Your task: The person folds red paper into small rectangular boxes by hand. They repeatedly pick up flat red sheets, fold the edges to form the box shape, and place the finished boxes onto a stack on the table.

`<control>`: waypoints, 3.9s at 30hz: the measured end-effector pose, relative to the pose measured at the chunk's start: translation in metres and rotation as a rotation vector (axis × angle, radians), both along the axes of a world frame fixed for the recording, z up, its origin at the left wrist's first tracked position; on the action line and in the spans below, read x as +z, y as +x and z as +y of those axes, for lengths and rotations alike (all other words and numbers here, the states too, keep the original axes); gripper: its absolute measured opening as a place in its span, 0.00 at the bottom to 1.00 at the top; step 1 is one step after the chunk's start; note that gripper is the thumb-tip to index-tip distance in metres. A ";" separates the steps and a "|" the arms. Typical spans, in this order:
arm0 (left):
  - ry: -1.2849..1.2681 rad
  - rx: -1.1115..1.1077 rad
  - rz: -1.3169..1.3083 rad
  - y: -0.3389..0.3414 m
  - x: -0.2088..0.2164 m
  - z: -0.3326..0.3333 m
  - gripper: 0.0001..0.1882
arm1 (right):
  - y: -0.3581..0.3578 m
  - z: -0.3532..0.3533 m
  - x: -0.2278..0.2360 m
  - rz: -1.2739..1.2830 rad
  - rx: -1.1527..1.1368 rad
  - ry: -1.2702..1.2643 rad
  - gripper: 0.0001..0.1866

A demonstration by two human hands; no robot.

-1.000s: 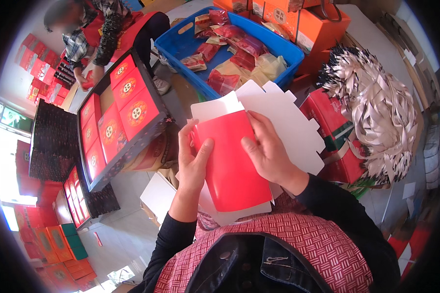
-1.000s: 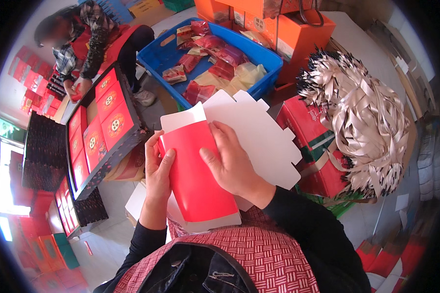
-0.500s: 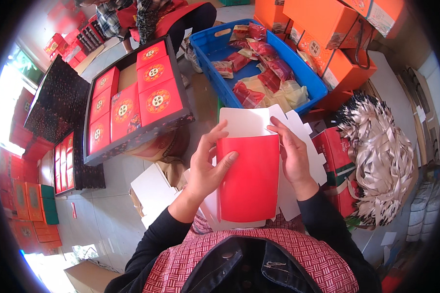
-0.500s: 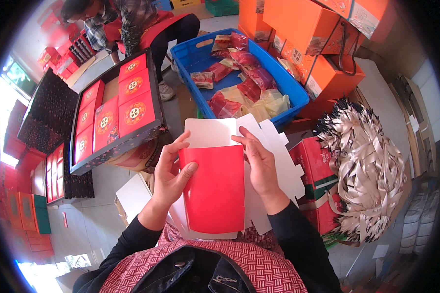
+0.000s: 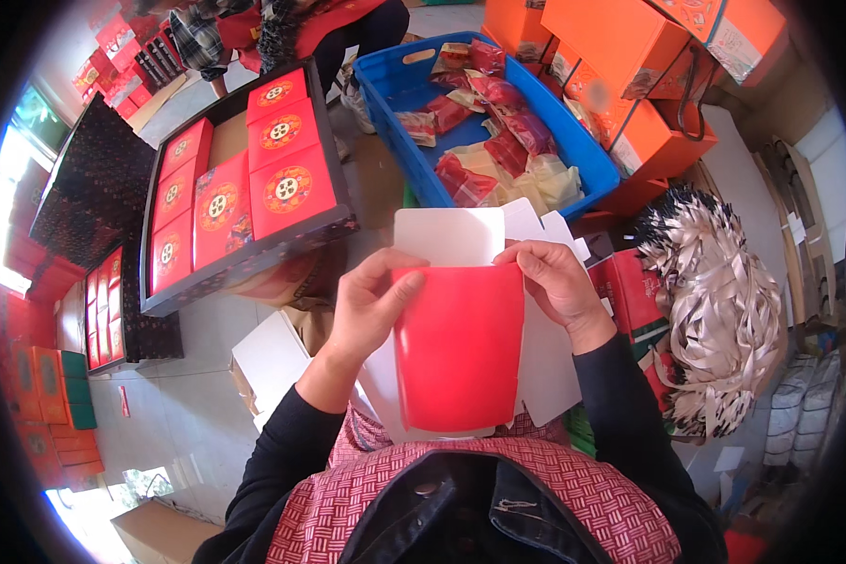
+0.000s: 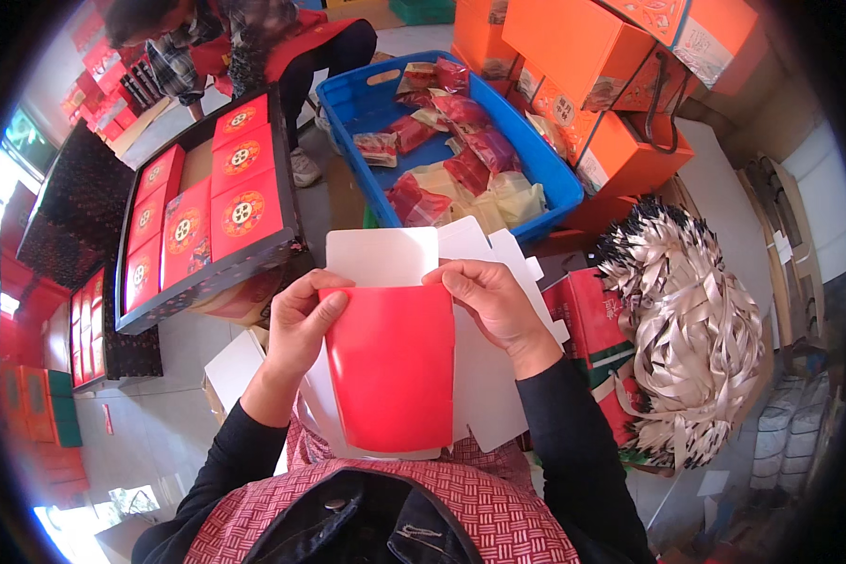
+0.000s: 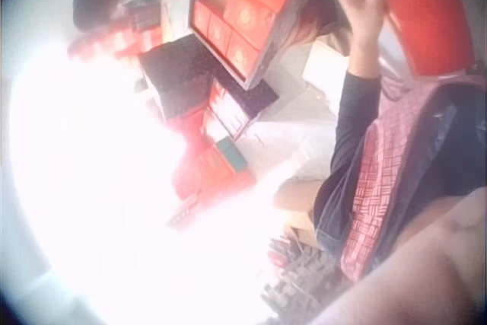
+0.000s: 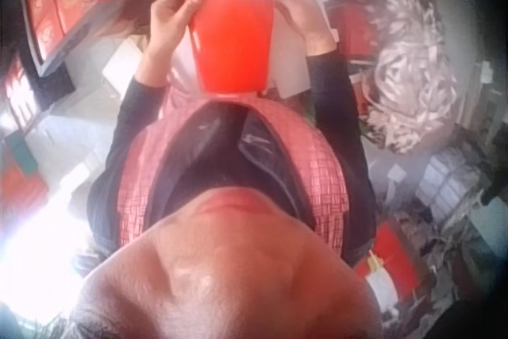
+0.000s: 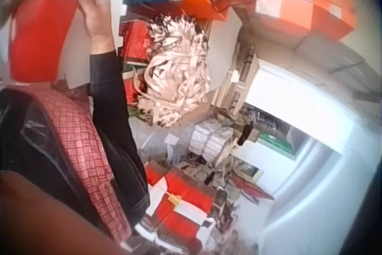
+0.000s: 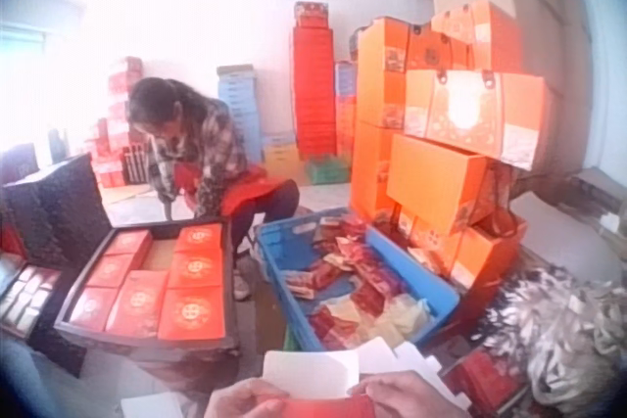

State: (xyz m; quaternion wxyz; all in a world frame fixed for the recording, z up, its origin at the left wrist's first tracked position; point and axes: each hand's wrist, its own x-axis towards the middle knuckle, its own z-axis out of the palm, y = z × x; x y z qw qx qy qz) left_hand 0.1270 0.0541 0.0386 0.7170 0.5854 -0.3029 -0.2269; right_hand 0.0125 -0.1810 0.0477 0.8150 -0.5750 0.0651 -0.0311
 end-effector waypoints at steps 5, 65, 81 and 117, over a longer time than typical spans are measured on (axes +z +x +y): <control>-0.021 0.070 0.058 -0.002 -0.004 -0.006 0.12 | 0.005 0.006 -0.011 -0.026 -0.115 -0.120 0.13; -0.165 -0.089 0.029 0.006 0.014 0.005 0.30 | 0.070 0.030 0.100 -0.213 0.513 -1.174 0.17; -0.137 -0.097 -0.059 0.007 0.014 0.004 0.15 | 0.084 0.014 0.110 -0.136 0.748 -1.228 0.18; -0.136 0.134 0.108 0.005 0.001 0.009 0.05 | -0.001 0.035 0.030 -0.057 -0.270 -0.300 0.21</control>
